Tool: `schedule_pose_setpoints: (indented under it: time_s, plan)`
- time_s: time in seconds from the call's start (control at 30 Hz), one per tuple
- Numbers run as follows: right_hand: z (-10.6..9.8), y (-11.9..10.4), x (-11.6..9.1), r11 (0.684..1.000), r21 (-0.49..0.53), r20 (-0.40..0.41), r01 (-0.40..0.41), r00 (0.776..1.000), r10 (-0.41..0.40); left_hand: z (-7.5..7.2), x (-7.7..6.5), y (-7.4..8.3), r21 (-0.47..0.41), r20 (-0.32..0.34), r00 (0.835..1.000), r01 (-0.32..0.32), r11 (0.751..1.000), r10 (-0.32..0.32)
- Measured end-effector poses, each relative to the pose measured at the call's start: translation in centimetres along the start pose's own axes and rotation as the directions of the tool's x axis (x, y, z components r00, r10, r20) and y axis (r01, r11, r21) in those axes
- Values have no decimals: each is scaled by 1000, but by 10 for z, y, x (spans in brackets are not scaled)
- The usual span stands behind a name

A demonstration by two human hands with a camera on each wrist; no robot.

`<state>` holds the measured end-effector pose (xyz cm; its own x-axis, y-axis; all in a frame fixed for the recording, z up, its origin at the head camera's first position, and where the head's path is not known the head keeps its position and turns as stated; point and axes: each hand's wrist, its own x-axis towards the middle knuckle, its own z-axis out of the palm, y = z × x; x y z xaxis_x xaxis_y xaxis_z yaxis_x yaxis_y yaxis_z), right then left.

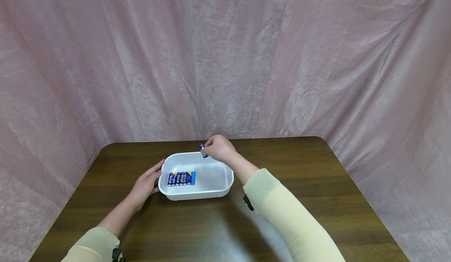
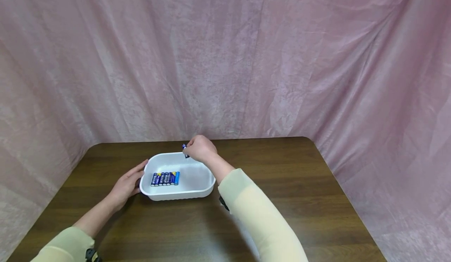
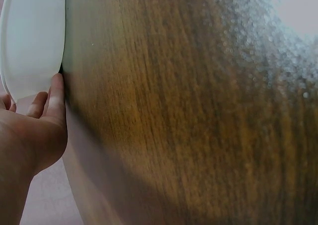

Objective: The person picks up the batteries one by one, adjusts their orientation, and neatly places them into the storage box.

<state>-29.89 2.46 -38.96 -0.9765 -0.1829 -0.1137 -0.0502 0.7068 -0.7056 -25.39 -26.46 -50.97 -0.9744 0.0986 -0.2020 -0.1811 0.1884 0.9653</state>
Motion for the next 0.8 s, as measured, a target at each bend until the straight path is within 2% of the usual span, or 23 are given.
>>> schedule_pose_setpoints:
  time_s: [0.23, 0.57, 0.8]
  plan:
    - [15, -2, 5, 998, -38, 4, -49, 999, 49, 0, 1, -2, -4, -1, 1000, 6, 1000, -6]
    - [31, 4, 10, 993, -93, 22, -73, 997, 75, 0, 2, -3, -4, -8, 1000, 19, 1000, -19]
    - [42, 8, 9, 987, -133, 38, -92, 994, 98, -1, 1, -1, 2, -4, 1000, 3, 1000, -3]
